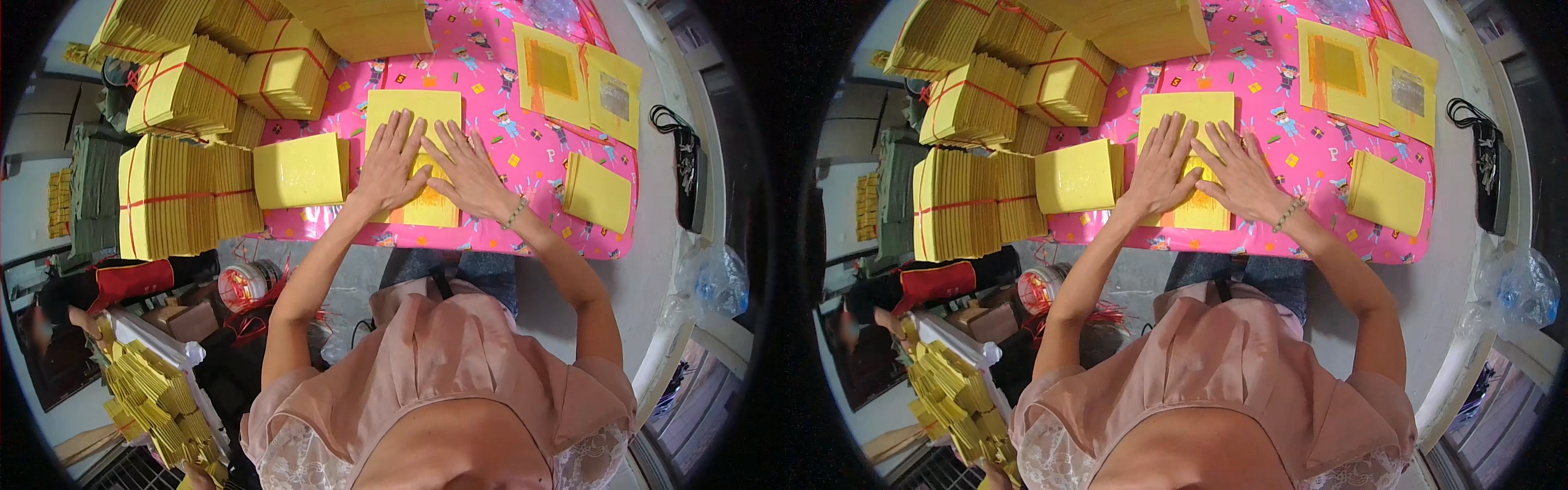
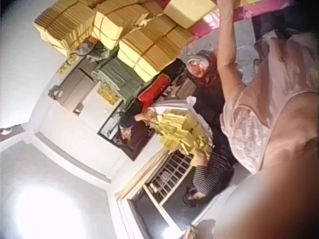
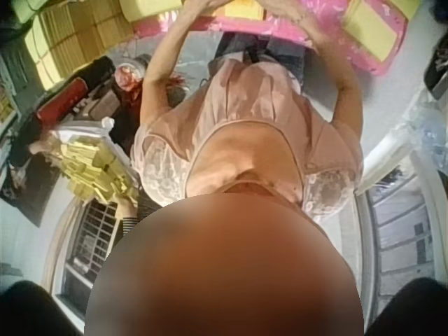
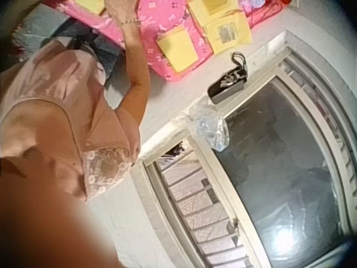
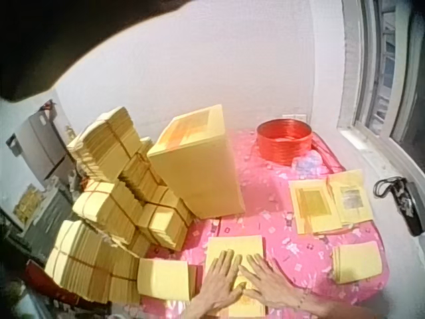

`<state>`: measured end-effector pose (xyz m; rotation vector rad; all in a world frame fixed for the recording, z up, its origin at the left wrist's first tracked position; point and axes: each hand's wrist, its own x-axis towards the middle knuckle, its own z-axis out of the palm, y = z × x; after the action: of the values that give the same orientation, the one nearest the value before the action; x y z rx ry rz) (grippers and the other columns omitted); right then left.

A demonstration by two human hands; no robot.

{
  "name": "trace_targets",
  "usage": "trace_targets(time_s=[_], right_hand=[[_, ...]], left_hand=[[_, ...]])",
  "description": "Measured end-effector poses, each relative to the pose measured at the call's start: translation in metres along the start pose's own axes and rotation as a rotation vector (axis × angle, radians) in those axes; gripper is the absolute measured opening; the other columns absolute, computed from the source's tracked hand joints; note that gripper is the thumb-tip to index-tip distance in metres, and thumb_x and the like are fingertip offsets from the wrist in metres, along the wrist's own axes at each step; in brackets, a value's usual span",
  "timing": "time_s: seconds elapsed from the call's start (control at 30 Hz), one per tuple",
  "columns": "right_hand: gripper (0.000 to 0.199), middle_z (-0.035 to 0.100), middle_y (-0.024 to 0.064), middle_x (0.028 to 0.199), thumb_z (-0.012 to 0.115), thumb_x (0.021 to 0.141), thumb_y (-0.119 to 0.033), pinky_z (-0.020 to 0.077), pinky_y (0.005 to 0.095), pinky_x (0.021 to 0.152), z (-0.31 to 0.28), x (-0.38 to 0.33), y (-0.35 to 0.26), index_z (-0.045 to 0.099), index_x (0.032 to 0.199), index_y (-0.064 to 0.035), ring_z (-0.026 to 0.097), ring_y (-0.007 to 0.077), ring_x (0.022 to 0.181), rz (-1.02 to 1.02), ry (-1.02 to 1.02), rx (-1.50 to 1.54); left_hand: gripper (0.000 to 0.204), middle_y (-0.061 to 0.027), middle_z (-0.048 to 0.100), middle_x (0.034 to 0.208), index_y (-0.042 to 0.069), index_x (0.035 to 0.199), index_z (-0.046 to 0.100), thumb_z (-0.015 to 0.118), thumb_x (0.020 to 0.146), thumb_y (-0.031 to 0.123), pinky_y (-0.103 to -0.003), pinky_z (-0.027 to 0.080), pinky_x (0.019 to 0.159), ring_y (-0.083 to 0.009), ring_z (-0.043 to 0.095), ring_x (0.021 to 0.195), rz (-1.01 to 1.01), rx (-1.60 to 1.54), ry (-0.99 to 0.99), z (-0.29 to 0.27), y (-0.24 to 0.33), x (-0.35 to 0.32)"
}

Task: Bundle and sort stacks of yellow Joss paper or similar paper products using red ties and folding.

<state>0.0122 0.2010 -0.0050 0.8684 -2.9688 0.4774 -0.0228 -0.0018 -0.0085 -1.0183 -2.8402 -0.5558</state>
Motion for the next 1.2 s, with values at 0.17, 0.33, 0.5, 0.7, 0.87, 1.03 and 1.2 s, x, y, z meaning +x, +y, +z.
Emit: trace_targets(time_s=[0.17, 0.33, 0.5, 0.7, 0.87, 1.03, 1.2], right_hand=[[0.069, 0.016, 0.0164, 0.156, 0.042, 0.095, -0.051, 0.0061, 0.0559, 0.115, 0.003, -0.002, 0.001, 0.024, 0.150, -0.0147, 0.011, 0.0335, 0.145, 0.004, 0.001, -0.037], [0.068, 0.016, 0.0156, 0.156, 0.042, 0.095, -0.051, 0.0051, 0.0556, 0.115, 0.001, -0.001, -0.001, 0.025, 0.150, -0.0149, 0.011, 0.0324, 0.145, 0.001, 0.016, -0.030], [0.063, 0.021, 0.0151, 0.155, 0.047, 0.096, -0.042, 0.0098, 0.0536, 0.115, -0.008, 0.004, -0.002, 0.027, 0.149, -0.0138, 0.016, 0.0315, 0.144, -0.002, -0.014, -0.081], [0.043, 0.050, 0.0140, 0.136, 0.059, 0.090, -0.028, 0.0311, 0.0477, 0.106, -0.012, 0.020, 0.010, 0.053, 0.128, -0.0089, 0.045, 0.0272, 0.128, 0.011, 0.110, -0.043], [0.034, 0.064, 0.0094, 0.116, 0.067, 0.084, -0.024, 0.0457, 0.0367, 0.093, 0.000, 0.027, 0.025, 0.062, 0.113, -0.0060, 0.061, 0.0227, 0.106, -0.162, 0.306, -0.137], [0.029, 0.068, 0.0086, 0.103, 0.066, 0.086, -0.023, 0.0486, 0.0376, 0.090, -0.005, 0.032, 0.021, 0.065, 0.110, -0.0060, 0.065, 0.0224, 0.095, -0.241, 0.487, -0.148], [0.032, 0.067, 0.0089, 0.109, 0.065, 0.087, -0.024, 0.0459, 0.0402, 0.094, -0.020, 0.030, 0.015, 0.064, 0.112, -0.0051, 0.063, 0.0235, 0.102, -0.228, 0.456, -0.103]], left_hand=[[0.074, -0.0238, 0.017, 0.154, 0.006, 0.150, 0.022, 0.045, 0.092, 0.047, -0.050, 0.014, 0.116, -0.0402, 0.014, 0.143, -0.082, 0.059, 0.008, -0.005, 0.009, -0.012], [0.076, -0.0250, 0.020, 0.153, 0.004, 0.149, 0.023, 0.047, 0.090, 0.047, -0.050, 0.015, 0.115, -0.0402, 0.016, 0.143, -0.106, 0.071, -0.004, -0.002, 0.007, -0.018], [0.072, -0.0251, 0.019, 0.153, 0.006, 0.149, 0.024, 0.045, 0.092, 0.046, -0.050, 0.015, 0.115, -0.0407, 0.015, 0.143, -0.119, -0.007, -0.027, -0.006, 0.002, -0.017], [0.050, -0.0251, 0.039, 0.140, 0.003, 0.135, 0.044, 0.054, 0.092, 0.027, -0.048, 0.031, 0.107, -0.0407, 0.037, 0.130, -0.235, -0.344, 0.204, -0.024, 0.021, -0.020], [0.030, -0.0177, 0.057, 0.108, -0.004, 0.107, 0.053, 0.059, 0.093, 0.022, -0.034, 0.052, 0.069, -0.0204, 0.065, 0.085, -0.651, -1.004, 0.231, -0.007, 0.030, -0.027], [0.037, -0.0137, 0.062, 0.088, -0.006, 0.115, 0.042, 0.058, 0.095, 0.021, -0.032, 0.059, 0.074, -0.0211, 0.066, 0.077, -0.800, -1.685, 0.396, -0.005, 0.023, 0.007], [0.029, -0.0125, 0.062, 0.086, -0.004, 0.110, 0.045, 0.058, 0.093, 0.016, -0.033, 0.061, 0.069, -0.0203, 0.066, 0.073, -0.757, -1.631, 0.582, -0.004, 0.025, 0.020]])
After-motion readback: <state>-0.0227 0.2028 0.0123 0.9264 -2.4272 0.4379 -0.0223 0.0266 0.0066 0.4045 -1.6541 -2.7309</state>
